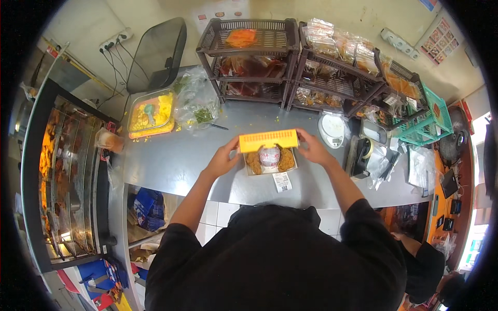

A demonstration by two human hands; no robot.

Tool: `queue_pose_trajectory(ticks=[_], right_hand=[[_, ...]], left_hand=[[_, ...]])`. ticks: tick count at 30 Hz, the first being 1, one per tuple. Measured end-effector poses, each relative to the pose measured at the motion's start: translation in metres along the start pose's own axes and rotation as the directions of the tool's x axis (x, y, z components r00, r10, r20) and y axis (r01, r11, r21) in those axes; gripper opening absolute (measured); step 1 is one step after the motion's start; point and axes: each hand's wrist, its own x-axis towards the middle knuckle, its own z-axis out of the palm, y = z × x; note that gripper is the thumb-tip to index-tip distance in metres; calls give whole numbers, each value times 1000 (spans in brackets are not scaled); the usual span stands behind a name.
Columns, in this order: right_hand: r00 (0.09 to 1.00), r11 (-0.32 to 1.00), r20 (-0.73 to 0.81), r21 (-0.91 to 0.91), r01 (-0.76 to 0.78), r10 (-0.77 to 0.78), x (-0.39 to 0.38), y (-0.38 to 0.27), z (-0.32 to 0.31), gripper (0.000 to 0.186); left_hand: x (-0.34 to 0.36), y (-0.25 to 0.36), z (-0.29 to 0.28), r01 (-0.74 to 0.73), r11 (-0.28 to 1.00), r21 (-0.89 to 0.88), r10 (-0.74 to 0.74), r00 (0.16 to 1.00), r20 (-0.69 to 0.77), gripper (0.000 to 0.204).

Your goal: The person packs various items, including a box of crackers and a yellow container, into plastic bags on a metal counter. They seal the bags and place them into a larger carrier bag while another person stands nearby.

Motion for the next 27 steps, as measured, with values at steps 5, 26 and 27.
queue_pose_trajectory(ticks=[5, 26, 27], right_hand=[[985, 863, 150, -483, 147, -84, -44, 11, 13, 49], [805, 807, -131, 234, -542, 578, -51, 28, 94, 48], [792, 793, -118, 219, -568, 599, -48, 24, 93, 48]], left_hand=[[-45, -45, 39, -281, 849, 447, 279, 958, 70, 45], [-51, -36, 101, 390, 891, -233, -444, 855, -267, 43], [-48, -31, 98, 458, 868, -192, -494, 837, -235, 43]])
